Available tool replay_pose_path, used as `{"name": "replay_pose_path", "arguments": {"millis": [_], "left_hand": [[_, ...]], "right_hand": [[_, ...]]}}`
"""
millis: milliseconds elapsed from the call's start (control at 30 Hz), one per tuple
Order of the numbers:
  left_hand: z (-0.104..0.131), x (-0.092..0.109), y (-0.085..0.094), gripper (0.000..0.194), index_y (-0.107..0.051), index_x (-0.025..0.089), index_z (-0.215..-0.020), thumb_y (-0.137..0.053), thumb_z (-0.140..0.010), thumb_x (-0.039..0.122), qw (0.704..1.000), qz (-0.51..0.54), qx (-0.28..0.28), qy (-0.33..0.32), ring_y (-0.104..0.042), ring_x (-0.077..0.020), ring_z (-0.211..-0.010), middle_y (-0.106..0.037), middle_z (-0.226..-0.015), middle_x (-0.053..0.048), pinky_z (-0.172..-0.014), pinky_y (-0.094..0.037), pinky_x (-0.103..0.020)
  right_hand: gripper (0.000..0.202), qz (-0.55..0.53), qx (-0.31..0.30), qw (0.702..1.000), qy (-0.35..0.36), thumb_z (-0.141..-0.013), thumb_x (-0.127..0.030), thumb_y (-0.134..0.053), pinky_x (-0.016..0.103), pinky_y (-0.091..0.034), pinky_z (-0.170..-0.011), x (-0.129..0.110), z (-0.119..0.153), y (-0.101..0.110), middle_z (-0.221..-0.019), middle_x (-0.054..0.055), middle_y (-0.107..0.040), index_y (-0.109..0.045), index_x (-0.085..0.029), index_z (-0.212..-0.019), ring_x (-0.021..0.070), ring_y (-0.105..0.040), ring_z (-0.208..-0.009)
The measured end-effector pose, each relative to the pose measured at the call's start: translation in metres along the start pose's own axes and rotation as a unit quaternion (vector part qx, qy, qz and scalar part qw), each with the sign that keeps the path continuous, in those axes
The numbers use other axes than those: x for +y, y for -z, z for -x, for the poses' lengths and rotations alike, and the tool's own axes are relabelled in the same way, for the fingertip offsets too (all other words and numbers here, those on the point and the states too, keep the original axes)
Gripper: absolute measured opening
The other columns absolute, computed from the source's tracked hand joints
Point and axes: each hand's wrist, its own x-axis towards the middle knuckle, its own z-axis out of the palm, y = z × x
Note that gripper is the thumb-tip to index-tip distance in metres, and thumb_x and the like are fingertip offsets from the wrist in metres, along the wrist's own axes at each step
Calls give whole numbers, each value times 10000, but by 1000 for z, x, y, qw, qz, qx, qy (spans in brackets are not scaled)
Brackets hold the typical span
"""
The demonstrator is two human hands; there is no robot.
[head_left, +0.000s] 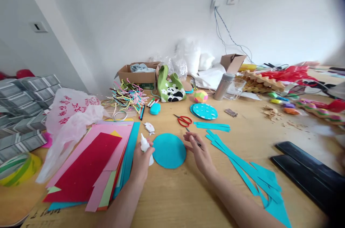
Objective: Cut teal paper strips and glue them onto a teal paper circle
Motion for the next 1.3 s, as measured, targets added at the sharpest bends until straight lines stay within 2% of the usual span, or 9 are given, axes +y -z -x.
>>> {"name": "replay_pose_path", "arguments": {"millis": [167,267,400,567,700,900,1033,1167,1300], "left_hand": [[2,5,-2,219,-634,184,-719,-716,-530,258,999,44,-13,28,-644,-236,-905,-677,-1009,-68,-684,-484,-284],[1,4,-3,278,-607,190,-731,-746,-519,304,995,83,-25,46,-652,-207,-782,-678,-880,-41,-634,-480,-280],[0,-2,-3,407,-632,157,-806,-800,-458,283,996,62,-34,54,-625,-187,-666,-645,-686,0,-591,-447,-269],[0,-8,-2,501,-654,159,-946,-803,-471,221,995,64,-64,37,-617,-173,-695,-660,-745,5,-618,-454,-267],[0,-4,-2,481,-655,160,-893,-820,-445,222,992,87,-68,56,-594,-150,-640,-648,-688,21,-588,-441,-248],[-2,-4,-1,487,-649,153,-875,-825,-428,226,989,95,-79,82,-611,-168,-657,-663,-710,0,-600,-460,-265],[-13,-12,5,545,-610,170,-1044,-784,-542,291,997,21,-63,24,-639,-206,-767,-667,-825,-25,-659,-493,-298],[-26,-21,10,632,-503,205,-1237,-692,-634,216,994,-101,-7,-47,-644,-222,-895,-652,-1011,-65,-709,-500,-302],[-27,-22,11,673,-405,218,-1328,-644,-698,208,990,-107,-30,-91,-650,-218,-947,-654,-1083,-88,-761,-502,-309]], "right_hand": [[299,-39,20,998,38,-808,-505,-640,437,-451,-950,9,-1,0,-1033,64,-662,-658,-237,-941,250,-593,-1060],[240,-63,45,995,63,-823,-450,-646,429,-435,-973,15,-1,5,-994,44,-664,-663,-236,-932,220,-605,-1005],[222,-59,66,992,88,-839,-412,-640,419,-453,-949,12,3,5,-980,44,-662,-661,-227,-960,207,-617,-958],[210,-12,51,992,116,-840,-402,-635,405,-474,-916,1,12,0,-979,55,-667,-636,-224,-950,217,-621,-968],[280,31,38,992,116,-777,-413,-688,398,-498,-871,0,10,1,-1036,76,-641,-598,-220,-958,237,-614,-990],[313,82,9,993,83,-740,-392,-703,378,-509,-747,9,2,7,-1070,89,-623,-583,-226,-977,208,-613,-839],[324,70,40,993,88,-716,-379,-716,386,-506,-770,11,-1,10,-1057,91,-628,-598,-224,-974,224,-600,-905],[332,56,69,992,89,-710,-369,-718,403,-494,-823,9,-4,14,-1025,85,-637,-605,-217,-982,229,-595,-953],[322,57,82,991,92,-697,-369,-722,413,-493,-829,4,-4,13,-1011,91,-654,-614,-206,-952,230,-610,-927]]}}
